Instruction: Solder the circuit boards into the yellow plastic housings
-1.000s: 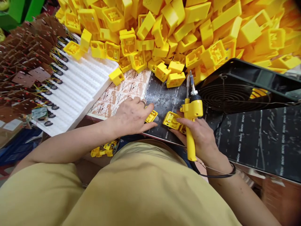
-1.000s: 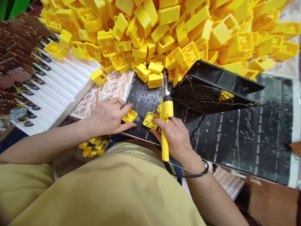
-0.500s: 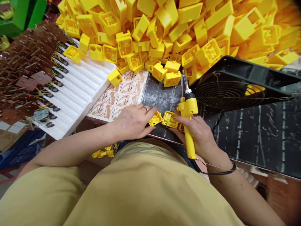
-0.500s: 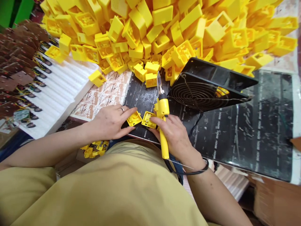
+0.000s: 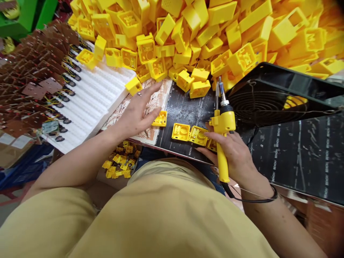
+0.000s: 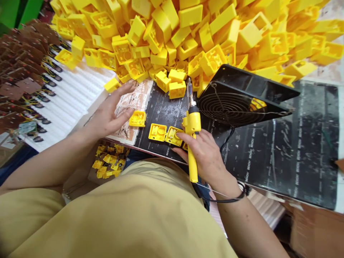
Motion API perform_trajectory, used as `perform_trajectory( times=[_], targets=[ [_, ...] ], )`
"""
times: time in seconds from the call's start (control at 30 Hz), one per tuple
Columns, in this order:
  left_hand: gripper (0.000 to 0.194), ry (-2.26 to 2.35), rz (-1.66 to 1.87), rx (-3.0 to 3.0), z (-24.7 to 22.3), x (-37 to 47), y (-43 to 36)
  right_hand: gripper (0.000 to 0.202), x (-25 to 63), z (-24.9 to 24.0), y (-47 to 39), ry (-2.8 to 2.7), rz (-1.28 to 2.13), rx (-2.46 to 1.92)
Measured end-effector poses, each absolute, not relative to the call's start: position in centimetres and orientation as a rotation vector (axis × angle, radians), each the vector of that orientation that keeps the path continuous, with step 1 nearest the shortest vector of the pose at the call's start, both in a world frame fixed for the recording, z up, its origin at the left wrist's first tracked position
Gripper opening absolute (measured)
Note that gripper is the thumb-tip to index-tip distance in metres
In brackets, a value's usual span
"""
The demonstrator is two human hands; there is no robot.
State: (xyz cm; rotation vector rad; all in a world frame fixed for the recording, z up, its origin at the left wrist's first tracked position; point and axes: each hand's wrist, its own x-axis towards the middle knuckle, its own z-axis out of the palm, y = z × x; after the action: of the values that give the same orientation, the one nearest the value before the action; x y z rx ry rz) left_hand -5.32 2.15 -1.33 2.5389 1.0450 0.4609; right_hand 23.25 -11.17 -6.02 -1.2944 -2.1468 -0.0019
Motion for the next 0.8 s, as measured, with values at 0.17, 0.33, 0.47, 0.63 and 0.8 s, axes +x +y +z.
perform_trajectory(
  times=[0.17,0.33,0.47,0.63,0.8],
  targets=[
    [0.061,1.074,0.166,2.731,-1.0,-6.1,1.5,0.042,23.0,-6.0,-11.1,-2.145,0.017,-1.281],
    [0.074,1.287,0.041,2.862,-1.6,-4.0,0.9,0.037,22.7,-5.6,-11.1,-2.146,-0.006,-1.274],
    [0.054,1.281,-0.118,2.838,-0.9,-4.1,1.1,0.033,22.6,-5.5,-11.1,-2.153,-0.018,-1.278],
    [0.057,0.690,-0.045,2.753,-0.2,-5.7,0.5,0.029,22.9,-5.7,-10.9,-2.175,-0.037,-1.264],
    [0.065,1.259,0.312,2.748,-0.7,-7.3,4.0,0.039,23.2,-5.6,-10.9,-2.179,-0.067,-1.254]
  ],
)
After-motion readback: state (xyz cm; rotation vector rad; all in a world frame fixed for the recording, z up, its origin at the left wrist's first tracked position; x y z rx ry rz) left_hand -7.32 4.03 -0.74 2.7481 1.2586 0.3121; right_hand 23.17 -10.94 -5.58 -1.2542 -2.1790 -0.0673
